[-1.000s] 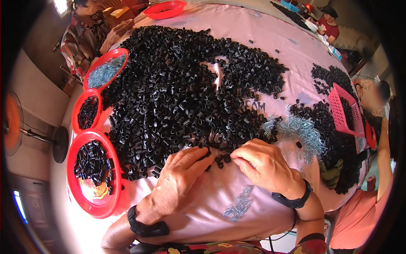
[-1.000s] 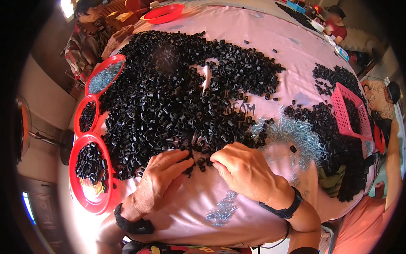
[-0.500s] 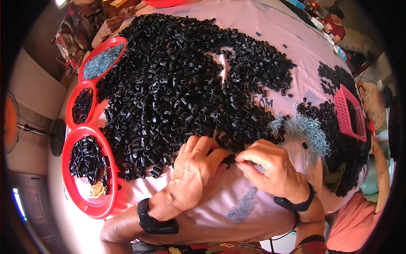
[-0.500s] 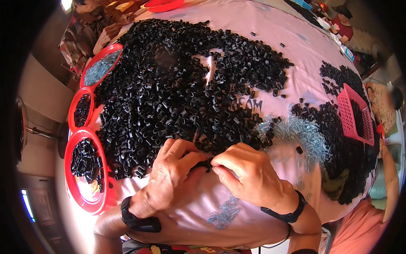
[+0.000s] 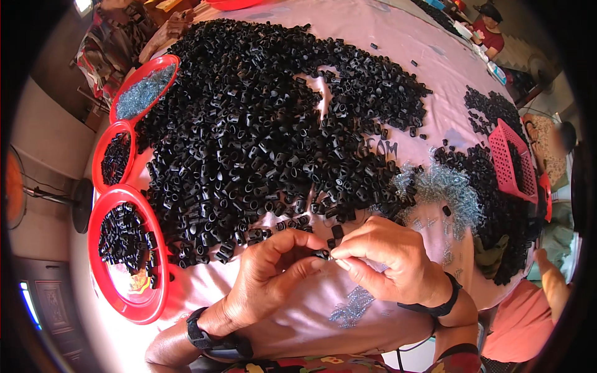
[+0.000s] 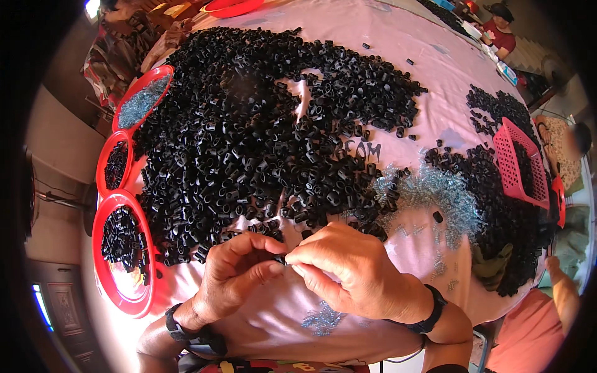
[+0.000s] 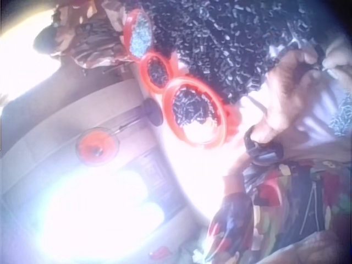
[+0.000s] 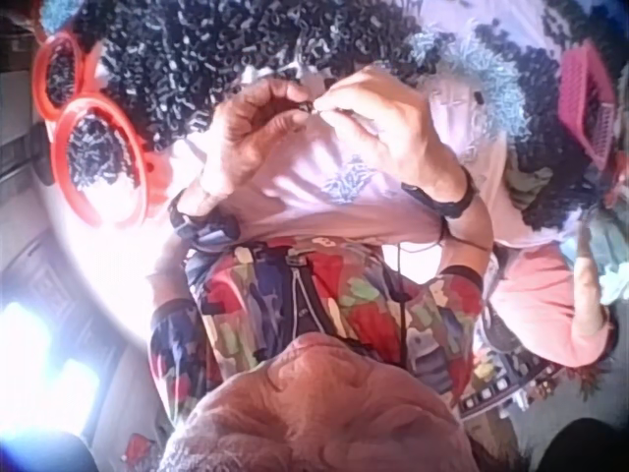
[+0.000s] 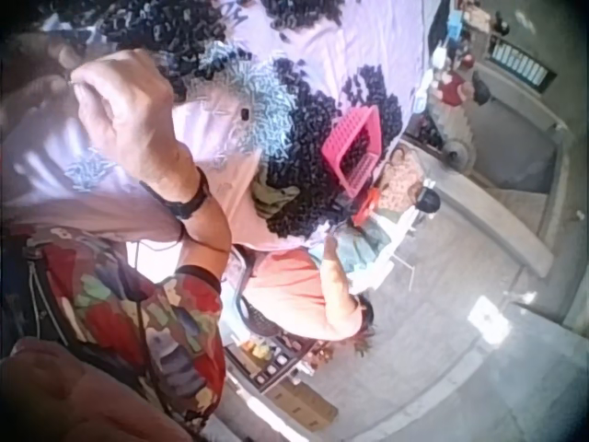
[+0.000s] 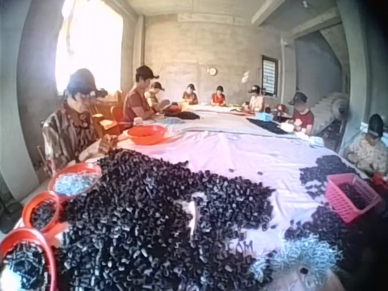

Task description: The recorder is sitting at a table with a large pile of small black plastic components and is manually assembling them.

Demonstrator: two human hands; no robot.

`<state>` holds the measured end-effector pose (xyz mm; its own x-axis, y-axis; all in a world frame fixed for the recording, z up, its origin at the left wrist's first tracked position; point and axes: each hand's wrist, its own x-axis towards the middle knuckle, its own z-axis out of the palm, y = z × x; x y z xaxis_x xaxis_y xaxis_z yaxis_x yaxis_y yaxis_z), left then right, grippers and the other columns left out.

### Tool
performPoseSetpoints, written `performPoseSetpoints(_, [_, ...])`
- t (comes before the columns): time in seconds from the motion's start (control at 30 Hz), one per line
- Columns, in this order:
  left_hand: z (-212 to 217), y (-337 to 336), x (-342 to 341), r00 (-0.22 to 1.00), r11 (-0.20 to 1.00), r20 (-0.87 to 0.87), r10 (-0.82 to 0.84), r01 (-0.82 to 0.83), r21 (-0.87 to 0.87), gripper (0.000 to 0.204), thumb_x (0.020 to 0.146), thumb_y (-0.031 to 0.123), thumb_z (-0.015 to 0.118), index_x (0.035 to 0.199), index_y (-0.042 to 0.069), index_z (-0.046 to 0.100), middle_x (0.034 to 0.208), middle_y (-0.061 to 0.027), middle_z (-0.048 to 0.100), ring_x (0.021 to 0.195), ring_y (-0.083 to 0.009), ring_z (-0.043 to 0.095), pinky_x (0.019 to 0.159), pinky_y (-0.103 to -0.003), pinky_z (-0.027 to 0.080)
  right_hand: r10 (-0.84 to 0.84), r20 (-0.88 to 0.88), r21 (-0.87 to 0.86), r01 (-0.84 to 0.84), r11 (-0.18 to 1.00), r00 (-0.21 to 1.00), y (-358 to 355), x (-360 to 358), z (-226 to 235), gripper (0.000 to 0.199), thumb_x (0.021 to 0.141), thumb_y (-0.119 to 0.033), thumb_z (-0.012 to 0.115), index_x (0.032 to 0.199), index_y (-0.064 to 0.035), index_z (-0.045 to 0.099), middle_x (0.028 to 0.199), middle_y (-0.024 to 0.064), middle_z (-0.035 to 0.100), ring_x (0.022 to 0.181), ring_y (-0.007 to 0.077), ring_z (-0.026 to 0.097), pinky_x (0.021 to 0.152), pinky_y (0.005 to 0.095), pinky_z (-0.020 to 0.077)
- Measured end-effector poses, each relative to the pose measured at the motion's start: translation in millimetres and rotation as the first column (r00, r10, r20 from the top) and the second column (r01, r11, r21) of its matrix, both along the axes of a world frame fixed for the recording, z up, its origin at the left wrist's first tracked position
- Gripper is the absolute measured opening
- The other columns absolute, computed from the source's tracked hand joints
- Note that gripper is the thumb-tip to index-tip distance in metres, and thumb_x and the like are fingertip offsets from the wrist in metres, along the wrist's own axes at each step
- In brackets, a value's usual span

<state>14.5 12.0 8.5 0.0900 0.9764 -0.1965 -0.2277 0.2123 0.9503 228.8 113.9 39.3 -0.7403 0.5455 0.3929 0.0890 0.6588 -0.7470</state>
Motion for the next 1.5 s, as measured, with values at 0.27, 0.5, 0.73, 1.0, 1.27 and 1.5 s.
performPoseSetpoints(0.27, [-7.4,-2.0,-1.5,0.976,0.997,0.210,-0.059,0.067,-0.032,0.026,0.103,-0.001,0.068,0.129,-0.003,0.064,0.119,-0.0042,0.070,0.111,-0.0080,0.066,0.100,-0.026,0.055,-0.014,0.041,0.070,0.011,0.998,0.999,-1.3,-2.2,-2.2,0.032,0.082,0.005,0.082,0.113,-0.0033,0.077,0.095,0.0105,0.073,0.077,0.0272,0.068,0.067,0.0366,0.0561])
performPoseSetpoints(0.5, [-11.5,-2.8,-2.9,0.919,0.994,0.392,-0.031,0.068,-0.081,0.025,0.102,-0.001,0.068,0.127,-0.001,0.066,0.115,-0.0029,0.070,0.104,-0.0109,0.069,0.095,-0.027,0.058,-0.038,0.064,0.097,0.032,0.995,0.997,1.3,-1.5,-3.8,0.032,0.081,0.005,0.080,0.112,-0.0028,0.078,0.095,0.0105,0.072,0.077,0.0271,0.068,0.065,0.0364,0.0562])
performPoseSetpoints(0.73, [-2.3,7.8,-24.4,0.953,0.987,0.294,0.076,-0.029,-0.159,0.023,0.103,0.000,0.068,0.126,0.002,0.065,0.112,-0.0046,0.070,0.096,-0.0132,0.072,0.083,-0.026,0.058,-0.156,0.231,0.217,0.105,0.970,0.960,8.7,1.3,-15.8,0.023,0.079,0.001,0.083,0.101,-0.0030,0.078,0.091,0.0095,0.074,0.076,0.0263,0.069,0.065,0.0371,0.0552])
performPoseSetpoints(1.0, [-5.1,4.4,-13.5,0.943,0.991,0.319,0.098,-0.065,-0.113,0.028,0.105,0.002,0.066,0.132,-0.001,0.063,0.110,-0.0059,0.071,0.091,-0.0124,0.072,0.083,-0.026,0.059,-0.097,0.383,0.278,-0.014,0.960,0.918,5.0,1.3,-19.8,0.030,0.076,-0.002,0.080,0.105,-0.0091,0.074,0.090,0.0052,0.060,0.081,0.0242,0.062,0.064,0.0348,0.0545])
performPoseSetpoints(1.27, [-9.5,1.6,-11.9,0.989,0.993,0.145,0.025,-0.007,-0.119,0.025,0.103,0.000,0.068,0.128,-0.002,0.067,0.116,-0.0090,0.074,0.097,-0.0139,0.073,0.085,-0.026,0.060,-0.153,0.287,0.282,0.070,0.957,0.946,5.9,0.7,-22.5,0.029,0.075,-0.001,0.082,0.102,-0.0082,0.074,0.096,0.0065,0.067,0.083,0.0243,0.069,0.066,0.0355,0.0580])
performPoseSetpoints(1.5, [-6.3,-0.9,-8.0,0.994,0.994,0.108,-0.016,0.027,-0.105,0.028,0.105,0.006,0.067,0.131,-0.003,0.065,0.107,-0.0029,0.072,0.094,-0.0089,0.071,0.087,-0.024,0.058,-0.109,0.126,-0.009,0.111,0.994,0.986,2.6,-4.3,-5.9,0.025,0.079,0.004,0.085,0.100,-0.0023,0.073,0.090,0.0104,0.074,0.076,0.0257,0.072,0.066,0.0350,0.0573])
